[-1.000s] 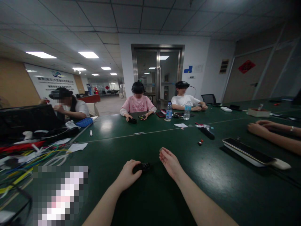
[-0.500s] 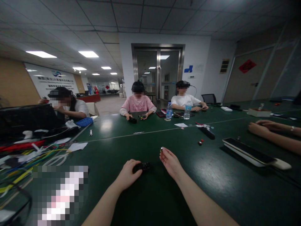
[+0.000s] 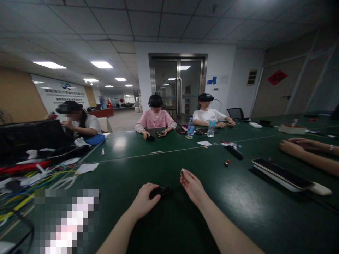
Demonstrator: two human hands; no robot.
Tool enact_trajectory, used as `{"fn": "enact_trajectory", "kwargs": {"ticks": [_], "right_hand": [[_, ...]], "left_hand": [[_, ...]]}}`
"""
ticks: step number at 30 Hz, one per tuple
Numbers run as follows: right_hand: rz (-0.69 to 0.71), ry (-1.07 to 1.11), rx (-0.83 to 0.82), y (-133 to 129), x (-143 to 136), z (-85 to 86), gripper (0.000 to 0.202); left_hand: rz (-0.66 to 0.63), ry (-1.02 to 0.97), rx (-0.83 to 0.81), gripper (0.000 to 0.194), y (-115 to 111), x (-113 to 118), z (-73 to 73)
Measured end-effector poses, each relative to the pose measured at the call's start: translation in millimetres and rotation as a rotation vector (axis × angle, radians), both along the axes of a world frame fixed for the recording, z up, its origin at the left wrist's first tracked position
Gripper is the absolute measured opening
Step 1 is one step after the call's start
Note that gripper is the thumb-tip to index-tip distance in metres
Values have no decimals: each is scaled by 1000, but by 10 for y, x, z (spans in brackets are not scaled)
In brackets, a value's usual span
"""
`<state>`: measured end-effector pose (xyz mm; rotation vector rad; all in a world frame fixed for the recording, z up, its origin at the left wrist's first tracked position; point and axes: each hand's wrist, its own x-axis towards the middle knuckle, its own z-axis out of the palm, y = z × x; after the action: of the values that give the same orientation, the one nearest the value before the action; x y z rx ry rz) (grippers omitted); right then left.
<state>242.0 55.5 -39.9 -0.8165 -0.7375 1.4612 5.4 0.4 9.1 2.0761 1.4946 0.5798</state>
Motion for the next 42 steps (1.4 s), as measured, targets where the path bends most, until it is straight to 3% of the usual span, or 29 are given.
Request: {"fn": "enact_trajectory", "kwargs": {"ticks": [7, 16, 26, 35, 42], "right_hand": [[46, -6, 2, -88, -16, 106, 34], [60, -172, 49, -109, -64, 121, 40], [188, -605, 275, -207, -207, 206, 35], [262, -1207, 524, -396, -323, 325, 22], [282, -1336, 528, -446, -317, 368, 24]], "left_hand": [[11, 7, -1, 46, -15, 15, 22], [-13, 46, 43, 41, 11, 8, -26], [-31, 36, 64, 37, 20, -13, -63], [-47, 33, 106, 36, 32, -8, -108], [-46, 42, 123, 37, 59, -20, -157]]}}
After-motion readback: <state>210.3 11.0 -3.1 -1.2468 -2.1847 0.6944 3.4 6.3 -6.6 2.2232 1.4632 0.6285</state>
